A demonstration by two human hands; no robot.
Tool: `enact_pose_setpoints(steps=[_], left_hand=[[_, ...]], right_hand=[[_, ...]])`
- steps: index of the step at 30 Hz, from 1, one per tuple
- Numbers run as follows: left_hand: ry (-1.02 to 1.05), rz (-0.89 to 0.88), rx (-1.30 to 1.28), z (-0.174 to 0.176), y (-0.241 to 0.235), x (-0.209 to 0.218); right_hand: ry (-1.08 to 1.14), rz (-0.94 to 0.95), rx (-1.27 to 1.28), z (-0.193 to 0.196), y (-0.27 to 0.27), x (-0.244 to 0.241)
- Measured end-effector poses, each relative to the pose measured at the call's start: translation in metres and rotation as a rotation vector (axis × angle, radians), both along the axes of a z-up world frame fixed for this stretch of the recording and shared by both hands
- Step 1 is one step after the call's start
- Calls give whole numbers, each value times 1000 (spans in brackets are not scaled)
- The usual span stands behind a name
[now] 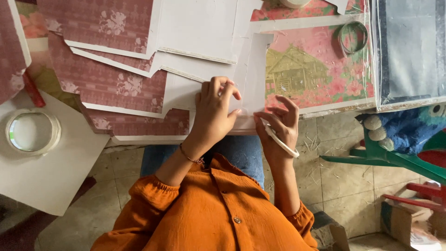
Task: Using a hand tool to press down the edges of printed paper sheets, likely to secure adhesive strips or create crisp folds.
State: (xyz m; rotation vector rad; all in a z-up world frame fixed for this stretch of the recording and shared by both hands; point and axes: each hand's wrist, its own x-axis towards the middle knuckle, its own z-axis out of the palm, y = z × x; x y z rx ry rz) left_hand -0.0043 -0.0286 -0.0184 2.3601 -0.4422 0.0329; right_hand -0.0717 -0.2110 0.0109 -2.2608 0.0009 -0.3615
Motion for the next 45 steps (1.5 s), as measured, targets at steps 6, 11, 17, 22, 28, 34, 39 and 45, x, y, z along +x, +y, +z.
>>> enact_pose_setpoints(steps=[6, 11, 17, 22, 28, 34, 39, 45], left_hand=[[65, 84, -62, 5, -6, 1], [70, 121, -46, 0, -12, 2], [31, 83, -76, -2, -10, 1], [25, 27, -327, 17, 48, 9], [17, 244, 51, 17, 100, -26], [183, 258, -22, 30, 99, -32], [243, 265, 22, 22, 96, -28], [206, 248, -28, 22, 99, -31]], right_hand=[[-95, -21, -83, -12, -2, -4], [-272, -10, -213, -17, 2, -12], [-194, -82, 7, 23, 9, -35], [-74, 10, 142, 12, 32, -18], [-22, 132, 162, -7, 80, -3], [-93, 174, -4, -23, 87, 4], [-188, 178, -49, -2, 67, -2], [-93, -96, -5, 22, -21, -13]])
